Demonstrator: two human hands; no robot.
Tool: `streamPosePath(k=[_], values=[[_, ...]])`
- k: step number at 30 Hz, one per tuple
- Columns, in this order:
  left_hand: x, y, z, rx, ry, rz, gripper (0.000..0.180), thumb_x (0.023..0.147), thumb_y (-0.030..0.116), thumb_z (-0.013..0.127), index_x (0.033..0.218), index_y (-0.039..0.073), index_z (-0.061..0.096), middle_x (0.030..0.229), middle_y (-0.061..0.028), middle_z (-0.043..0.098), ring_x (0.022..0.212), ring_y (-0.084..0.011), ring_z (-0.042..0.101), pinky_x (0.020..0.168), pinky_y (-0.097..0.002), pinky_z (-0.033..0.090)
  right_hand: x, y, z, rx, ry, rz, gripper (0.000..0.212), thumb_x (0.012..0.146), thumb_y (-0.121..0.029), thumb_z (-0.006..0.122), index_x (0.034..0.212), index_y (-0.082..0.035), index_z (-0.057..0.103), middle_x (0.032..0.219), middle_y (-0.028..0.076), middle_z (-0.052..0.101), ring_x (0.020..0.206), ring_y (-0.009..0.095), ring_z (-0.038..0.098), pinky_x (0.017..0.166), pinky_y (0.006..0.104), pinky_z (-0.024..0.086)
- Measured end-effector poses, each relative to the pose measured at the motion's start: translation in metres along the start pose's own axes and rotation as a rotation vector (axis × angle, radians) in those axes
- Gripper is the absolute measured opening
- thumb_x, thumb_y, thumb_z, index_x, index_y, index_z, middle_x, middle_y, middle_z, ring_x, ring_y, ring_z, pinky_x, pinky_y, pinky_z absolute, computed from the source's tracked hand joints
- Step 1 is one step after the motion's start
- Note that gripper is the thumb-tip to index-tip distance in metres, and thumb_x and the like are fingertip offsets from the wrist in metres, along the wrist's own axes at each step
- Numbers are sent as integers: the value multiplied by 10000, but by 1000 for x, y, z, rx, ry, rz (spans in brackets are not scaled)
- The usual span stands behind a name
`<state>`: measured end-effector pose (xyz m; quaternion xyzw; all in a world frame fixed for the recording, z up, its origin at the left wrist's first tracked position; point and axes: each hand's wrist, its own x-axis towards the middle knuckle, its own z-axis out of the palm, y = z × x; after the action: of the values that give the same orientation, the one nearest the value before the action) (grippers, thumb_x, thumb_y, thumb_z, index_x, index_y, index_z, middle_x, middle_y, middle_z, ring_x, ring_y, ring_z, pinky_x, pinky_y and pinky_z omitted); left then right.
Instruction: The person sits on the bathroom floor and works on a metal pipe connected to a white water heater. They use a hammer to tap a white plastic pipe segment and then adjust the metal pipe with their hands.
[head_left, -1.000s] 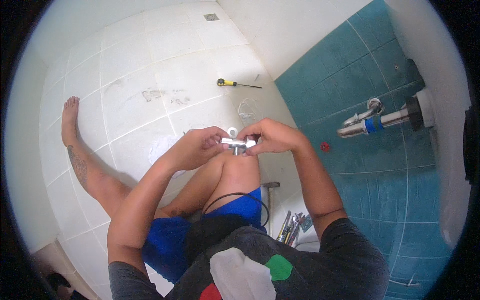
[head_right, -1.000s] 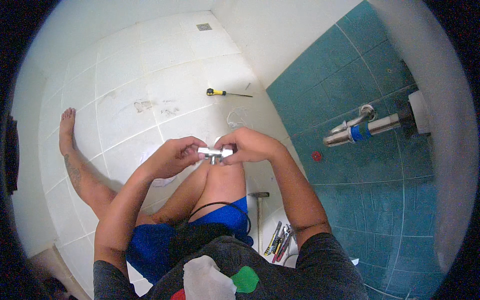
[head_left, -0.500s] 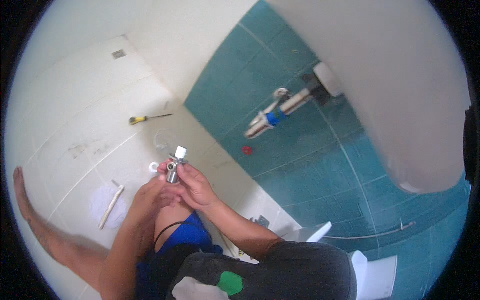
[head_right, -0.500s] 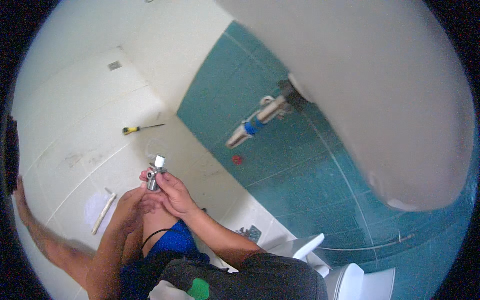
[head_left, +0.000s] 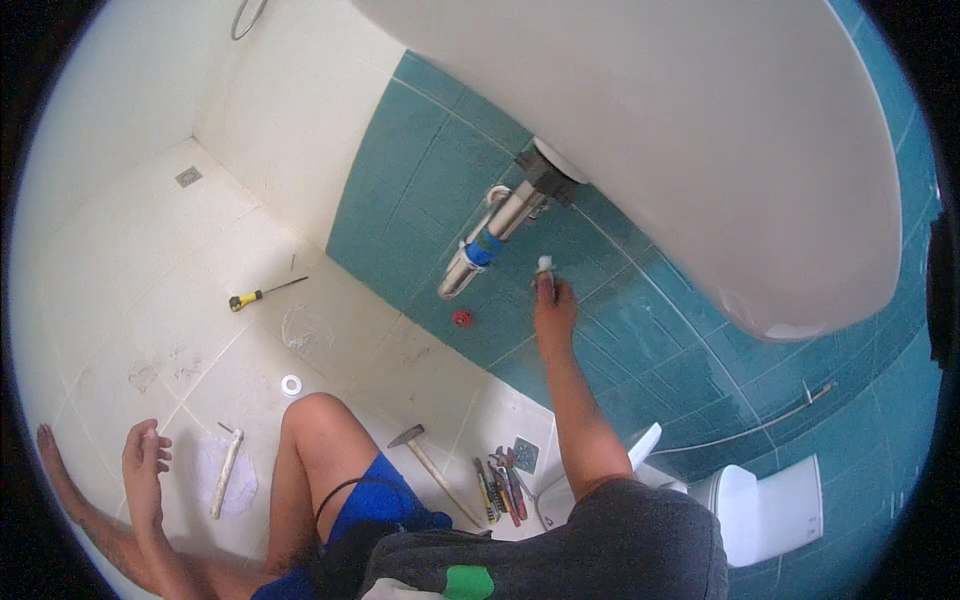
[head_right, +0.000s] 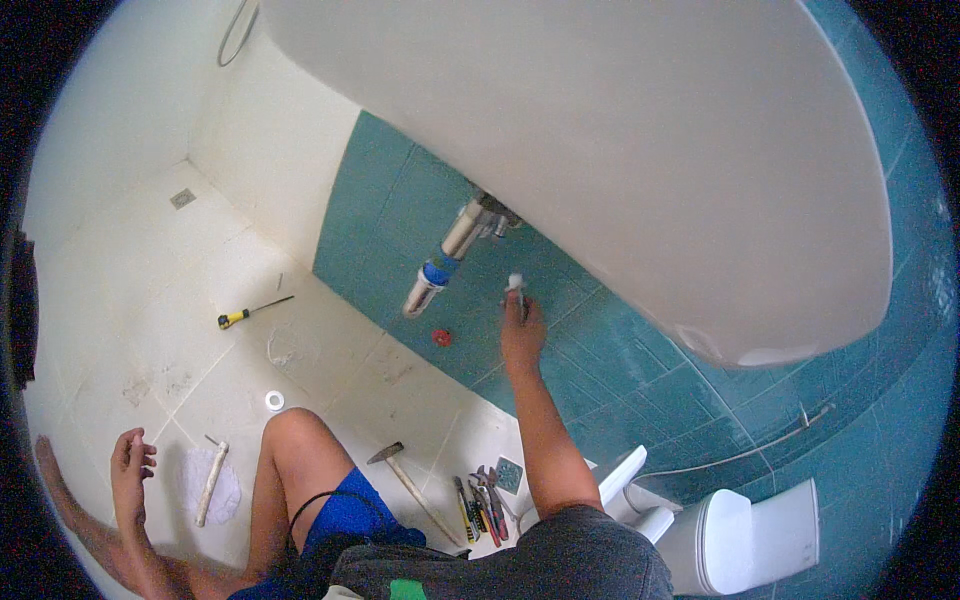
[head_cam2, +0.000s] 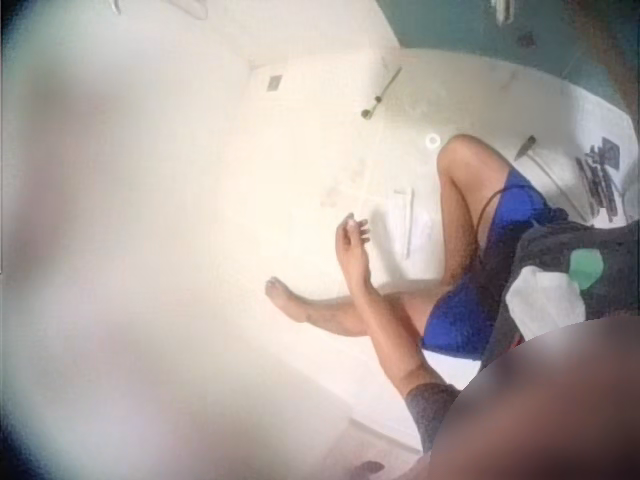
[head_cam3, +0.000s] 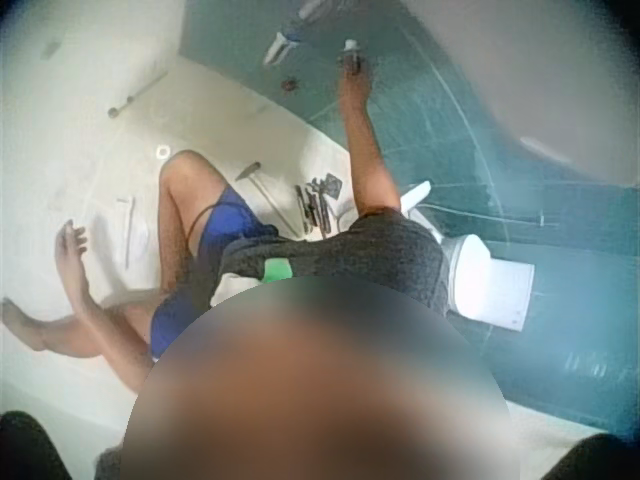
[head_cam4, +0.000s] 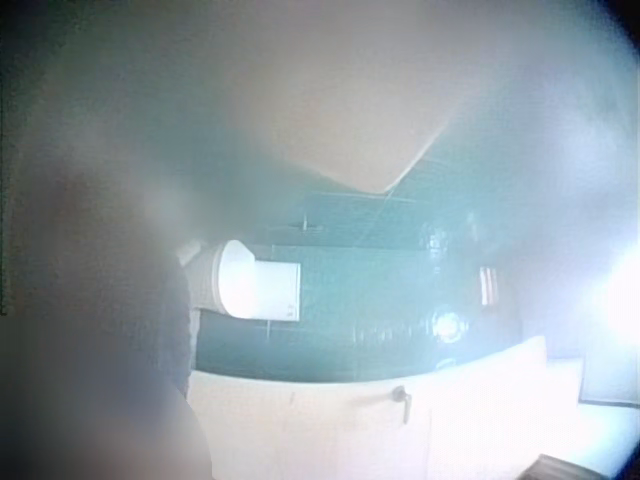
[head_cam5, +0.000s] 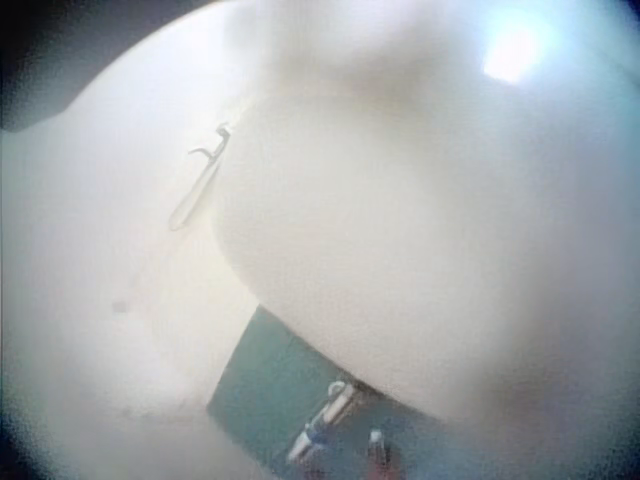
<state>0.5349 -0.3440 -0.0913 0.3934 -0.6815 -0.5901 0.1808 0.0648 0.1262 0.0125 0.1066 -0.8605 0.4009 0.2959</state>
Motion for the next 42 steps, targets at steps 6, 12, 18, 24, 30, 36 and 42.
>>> streamPosePath(k=[6, 12, 18, 24, 30, 36, 42], values=[[45, -77, -69, 179, 62, 25, 315, 1026, 331, 533, 1120, 45, 624, 858, -45, 609, 727, -130, 549, 637, -278, 444, 73, -13, 14, -311, 141, -227, 340, 964, -327, 646, 977, 13, 651, 858, 175, 671, 757, 332, 661, 676, 422, 508], [46, -152, -130, 495, 85, 141, 207, 989, 192, 585, 994, -14, 606, 770, -100, 593, 674, -182, 564, 620, -339, 474, 91, -23, 28, -294, 324, -478, 296, 882, -275, 741, 933, 0, 646, 831, 173, 672, 743, 343, 677, 676, 460, 527], [35, -176, -148, 714, -7, 237, 164, 925, 126, 622, 971, -31, 624, 769, -204, 660, 712, -325, 652, 665, -426, 504, 105, -23, 45, -488, 375, -437, 367, 791, -285, 808, 998, -25, 653, 929, 196, 683, 865, 386, 679, 749, 491, 548], [17, -106, -130, 934, -292, 83, 340, 932, 311, 667, 1159, 58, 659, 1011, -249, 716, 966, -359, 705, 820, -467, 544, 109, -41, 61, -520, 426, -470, 444, 773, -240, 817, 1108, -12, 636, 1084, 235, 656, 1009, 413, 647, 846, 494, 538], [-9, -81, -119, 858, -558, 36, 334, 941, 300, 638, 1168, 56, 669, 980, -246, 720, 931, -389, 699, 807, -434, 548, 99, -66, 71, -528, 436, -408, 436, 792, -149, 772, 1173, 5, 627, 1126, 246, 646, 1084, 437, 615, 910, 526, 505], [-10, -77, -114, 884, -643, 2, 363, 920, 290, 654, 1208, 70, 663, 997, -228, 724, 925, -386, 698, 813, -424, 549, 102, -64, 78, -374, 572, -519, 454, 820, -130, 735, 1233, 13, 611, 1197, 250, 630, 1122, 446, 600, 945, 545, 485], [-4, -85, -119, 945, -657, -10, 401, 913, 296, 657, 1243, 70, 635, 989, -219, 724, 910, -372, 701, 788, -424, 551, 105, -42, 87, -321, 586, -521, 503, 808, -179, 761, 1256, -6, 610, 1219, 237, 627, 1152, 438, 588, 967, 551, 471]])
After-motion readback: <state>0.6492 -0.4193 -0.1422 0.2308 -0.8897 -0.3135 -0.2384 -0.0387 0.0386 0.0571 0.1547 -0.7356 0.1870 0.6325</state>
